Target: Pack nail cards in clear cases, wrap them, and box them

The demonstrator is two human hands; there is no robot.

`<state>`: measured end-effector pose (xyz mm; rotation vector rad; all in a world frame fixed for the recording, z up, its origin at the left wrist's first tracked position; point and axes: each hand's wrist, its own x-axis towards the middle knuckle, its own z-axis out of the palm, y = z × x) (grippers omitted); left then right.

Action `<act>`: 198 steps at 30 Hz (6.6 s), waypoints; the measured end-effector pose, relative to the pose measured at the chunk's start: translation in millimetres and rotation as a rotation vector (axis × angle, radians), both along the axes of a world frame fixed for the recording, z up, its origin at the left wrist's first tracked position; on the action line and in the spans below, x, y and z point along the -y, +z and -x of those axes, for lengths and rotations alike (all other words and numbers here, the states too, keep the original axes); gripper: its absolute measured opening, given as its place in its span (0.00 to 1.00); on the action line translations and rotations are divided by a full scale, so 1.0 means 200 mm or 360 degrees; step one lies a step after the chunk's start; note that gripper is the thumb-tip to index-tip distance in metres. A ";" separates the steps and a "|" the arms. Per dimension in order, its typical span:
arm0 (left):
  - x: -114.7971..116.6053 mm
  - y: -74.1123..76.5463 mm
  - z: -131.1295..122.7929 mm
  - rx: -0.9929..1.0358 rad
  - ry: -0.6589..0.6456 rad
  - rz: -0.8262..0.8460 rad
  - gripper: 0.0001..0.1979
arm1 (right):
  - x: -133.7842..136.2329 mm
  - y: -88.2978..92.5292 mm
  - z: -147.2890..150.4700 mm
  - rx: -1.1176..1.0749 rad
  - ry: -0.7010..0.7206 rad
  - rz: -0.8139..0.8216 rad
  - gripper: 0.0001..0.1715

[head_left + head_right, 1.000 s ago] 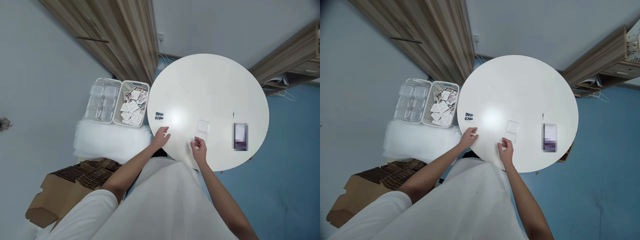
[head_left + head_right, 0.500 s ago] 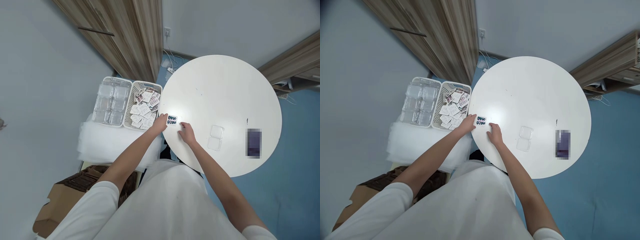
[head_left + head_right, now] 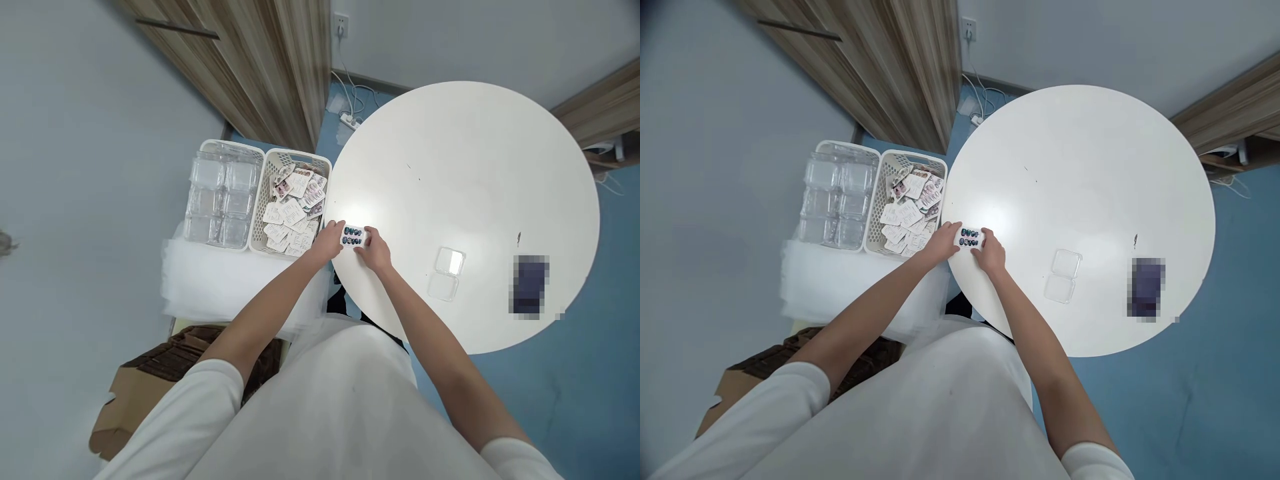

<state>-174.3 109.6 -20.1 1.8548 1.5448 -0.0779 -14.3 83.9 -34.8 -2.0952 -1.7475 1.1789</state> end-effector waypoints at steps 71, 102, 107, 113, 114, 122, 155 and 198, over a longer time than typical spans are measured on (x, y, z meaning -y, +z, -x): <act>0.55 0.06 -0.88 0.0431 -0.0434 -0.0357 0.30 | 0.69 0.05 -1.13 -0.0063 0.0263 -0.0564 0.36; 0.50 0.00 -1.10 -0.0103 -0.0491 -0.0216 0.30 | 0.57 -0.02 -1.28 0.0200 0.0500 -0.0423 0.34; 0.51 -0.01 -1.10 -0.0059 -0.0464 -0.0207 0.30 | 0.58 -0.03 -1.29 0.0173 0.0481 -0.0421 0.35; 0.54 -0.02 -1.10 0.0043 -0.0387 -0.0229 0.30 | 0.59 -0.03 -1.28 0.0156 0.0493 -0.0406 0.36; 0.55 -0.02 -1.09 0.0059 -0.0374 -0.0235 0.30 | 0.59 -0.02 -1.28 0.0151 0.0495 -0.0410 0.37; 0.67 -0.01 -1.07 0.0147 -0.0314 -0.0224 0.23 | 0.67 0.00 -1.28 0.0138 0.0532 -0.0450 0.25; 0.77 0.24 -0.87 0.1530 0.0926 0.0515 0.31 | 0.77 0.45 -0.99 -0.1005 -0.0705 -0.0178 0.29; 0.75 0.32 -0.71 0.1885 0.0784 0.1199 0.21 | 0.75 0.50 -0.90 -0.1611 -0.0968 0.0094 0.19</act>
